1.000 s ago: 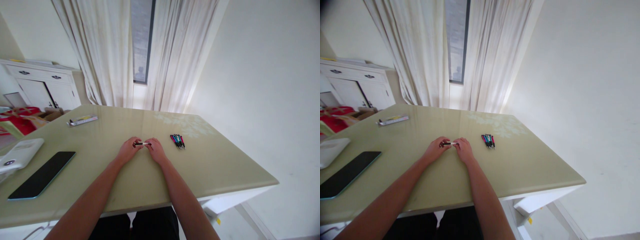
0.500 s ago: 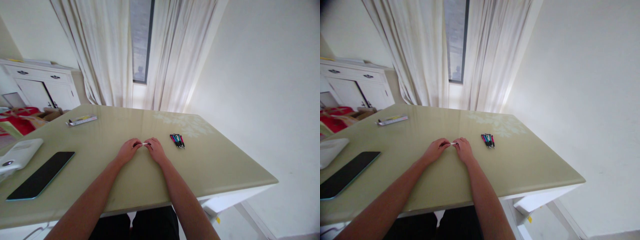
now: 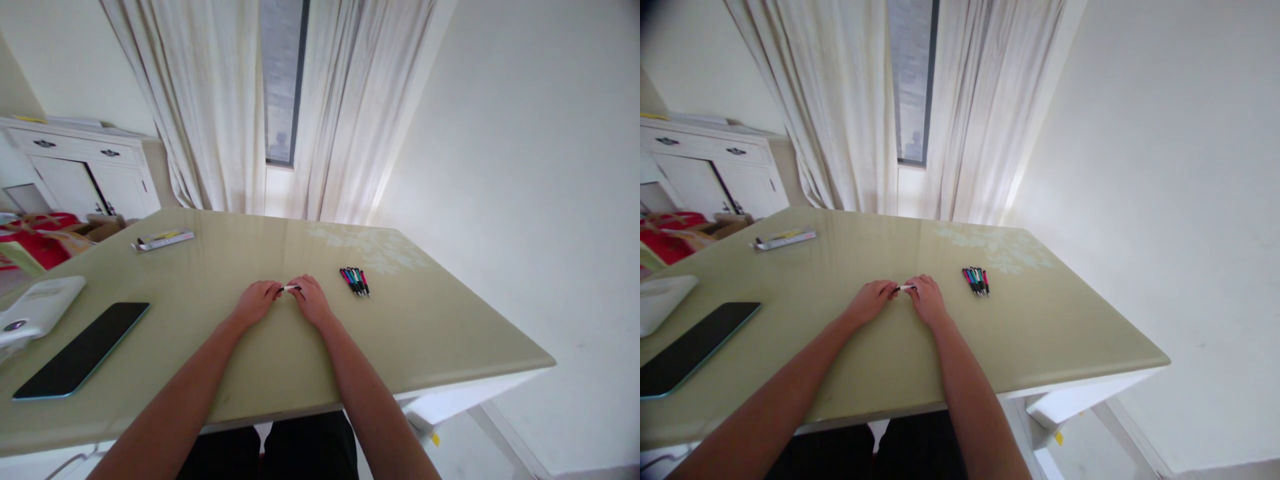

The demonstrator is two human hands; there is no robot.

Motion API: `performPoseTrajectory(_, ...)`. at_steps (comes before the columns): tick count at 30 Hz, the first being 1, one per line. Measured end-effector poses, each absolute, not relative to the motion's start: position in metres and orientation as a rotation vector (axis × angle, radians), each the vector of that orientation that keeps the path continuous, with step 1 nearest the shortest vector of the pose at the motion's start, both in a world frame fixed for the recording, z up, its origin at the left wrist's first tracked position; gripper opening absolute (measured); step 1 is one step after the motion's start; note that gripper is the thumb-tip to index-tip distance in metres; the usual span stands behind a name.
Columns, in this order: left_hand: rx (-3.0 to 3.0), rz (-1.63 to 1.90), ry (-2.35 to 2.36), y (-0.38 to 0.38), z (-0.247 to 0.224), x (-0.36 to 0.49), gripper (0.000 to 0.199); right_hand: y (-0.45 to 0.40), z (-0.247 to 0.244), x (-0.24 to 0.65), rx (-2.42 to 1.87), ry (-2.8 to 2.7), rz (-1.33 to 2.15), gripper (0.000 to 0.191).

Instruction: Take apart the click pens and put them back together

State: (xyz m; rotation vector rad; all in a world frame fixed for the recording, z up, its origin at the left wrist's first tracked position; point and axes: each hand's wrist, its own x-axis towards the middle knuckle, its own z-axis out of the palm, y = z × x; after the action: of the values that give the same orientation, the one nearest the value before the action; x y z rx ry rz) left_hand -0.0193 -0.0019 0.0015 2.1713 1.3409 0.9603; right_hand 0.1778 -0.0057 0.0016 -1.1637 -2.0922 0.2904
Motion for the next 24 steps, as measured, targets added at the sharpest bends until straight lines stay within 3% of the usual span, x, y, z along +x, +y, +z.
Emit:
performPoseTrajectory(5,2.224,0.978,1.291,-0.0012,-0.0010,-0.0192,0.027,-0.0049,0.0012,0.1785,-1.183,-2.067,0.291,0.011)
performPoseTrajectory(11,2.285,0.997,1.318,0.0019,-0.0049,-0.0200,0.028,-0.0023,-0.0014,0.1794,-1.195,-2.049,0.282,0.012)
performPoseTrajectory(24,1.990,0.960,1.932,-0.0022,0.0037,-0.0208,0.027,-0.0008,0.0014,0.1856,-1.353,-1.836,0.261,0.013)
